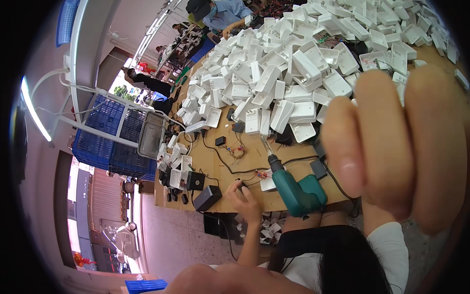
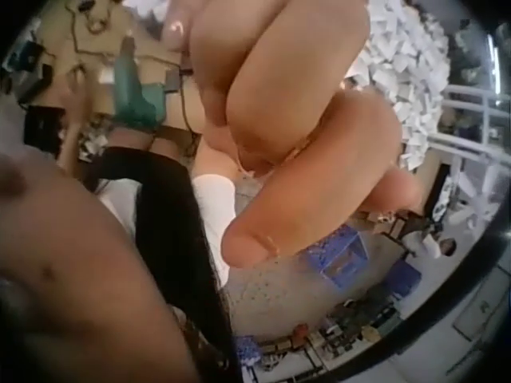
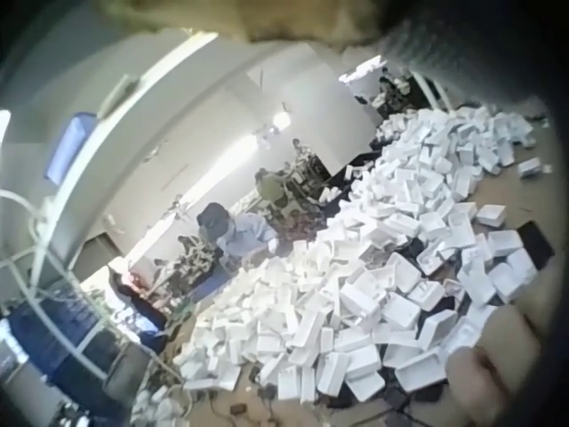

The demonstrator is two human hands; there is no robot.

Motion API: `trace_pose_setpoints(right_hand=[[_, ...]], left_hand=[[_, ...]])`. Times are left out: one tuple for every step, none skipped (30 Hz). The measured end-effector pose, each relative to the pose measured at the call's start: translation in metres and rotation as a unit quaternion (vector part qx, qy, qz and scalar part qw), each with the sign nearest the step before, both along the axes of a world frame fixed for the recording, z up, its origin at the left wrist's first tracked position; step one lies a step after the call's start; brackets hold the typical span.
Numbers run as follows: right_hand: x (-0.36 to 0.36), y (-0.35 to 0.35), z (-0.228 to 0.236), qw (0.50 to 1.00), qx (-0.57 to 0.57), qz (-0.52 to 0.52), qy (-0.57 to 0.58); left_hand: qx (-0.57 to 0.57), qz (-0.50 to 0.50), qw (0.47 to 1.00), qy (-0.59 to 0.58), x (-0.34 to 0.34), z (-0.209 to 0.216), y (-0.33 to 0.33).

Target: Assembling small white plastic components using a glue gun at a manual workstation.

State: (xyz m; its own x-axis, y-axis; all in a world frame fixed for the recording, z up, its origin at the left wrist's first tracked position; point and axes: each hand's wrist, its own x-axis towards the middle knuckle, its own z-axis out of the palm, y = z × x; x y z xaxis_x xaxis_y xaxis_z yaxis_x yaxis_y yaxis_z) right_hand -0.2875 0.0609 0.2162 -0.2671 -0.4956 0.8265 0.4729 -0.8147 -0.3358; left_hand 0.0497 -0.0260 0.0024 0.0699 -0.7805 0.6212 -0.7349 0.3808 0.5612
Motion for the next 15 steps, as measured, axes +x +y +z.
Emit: trace_pose_setpoints(right_hand=[[-0.002,0.001,0.0,1.0,-0.013,0.02,-0.008],[-0.005,0.006,0.002,0.999,-0.029,0.044,-0.014],[-0.006,0.01,0.004,0.996,-0.048,0.072,-0.023],[-0.004,0.014,0.005,0.993,-0.068,0.095,-0.03],[-0.001,0.019,0.007,0.989,-0.09,0.114,-0.035],[0.005,0.023,0.007,0.986,-0.106,0.12,-0.042],[0.011,0.025,0.007,0.983,-0.124,0.127,-0.049],[0.017,0.028,0.006,0.98,-0.141,0.133,-0.055],[0.016,0.03,0.008,0.976,-0.148,0.153,0.052],[0.02,0.032,0.007,0.965,-0.16,0.171,0.117],[0.022,0.034,0.004,0.962,-0.132,0.185,0.154],[0.024,0.037,0.0,0.956,-0.113,0.207,0.175],[0.031,0.041,-0.009,0.949,-0.08,0.197,0.233],[0.036,0.045,-0.019,0.934,-0.053,0.182,0.302],[0.045,0.055,-0.031,0.937,0.028,0.179,0.299]], left_hand=[[-0.005,0.001,1.0,0.005,0.0,0.0,-0.001],[-0.004,-0.004,1.0,0.007,0.0,-0.001,-0.001],[-0.001,-0.009,1.0,0.009,0.001,-0.002,0.0],[-0.003,-0.008,1.0,0.015,0.002,-0.002,0.0],[-0.013,-0.014,1.0,0.015,0.003,-0.003,-0.002],[-0.02,-0.02,0.999,0.016,0.003,-0.005,-0.003],[-0.026,-0.025,0.999,0.003,0.004,-0.005,-0.004],[-0.017,-0.022,1.0,0.01,0.005,-0.007,-0.006],[-0.012,-0.025,1.0,0.012,0.006,-0.009,-0.006],[-0.013,-0.037,0.999,0.018,0.006,-0.01,-0.007],[0.007,-0.025,1.0,0.017,0.006,-0.01,-0.008],[-0.007,-0.051,0.999,0.014,0.007,-0.01,-0.009],[-0.023,-0.075,0.997,0.012,0.008,-0.009,-0.009],[-0.016,-0.078,0.997,0.013,0.009,-0.008,-0.008],[-0.019,-0.097,0.995,0.008,0.009,-0.006,-0.009]])
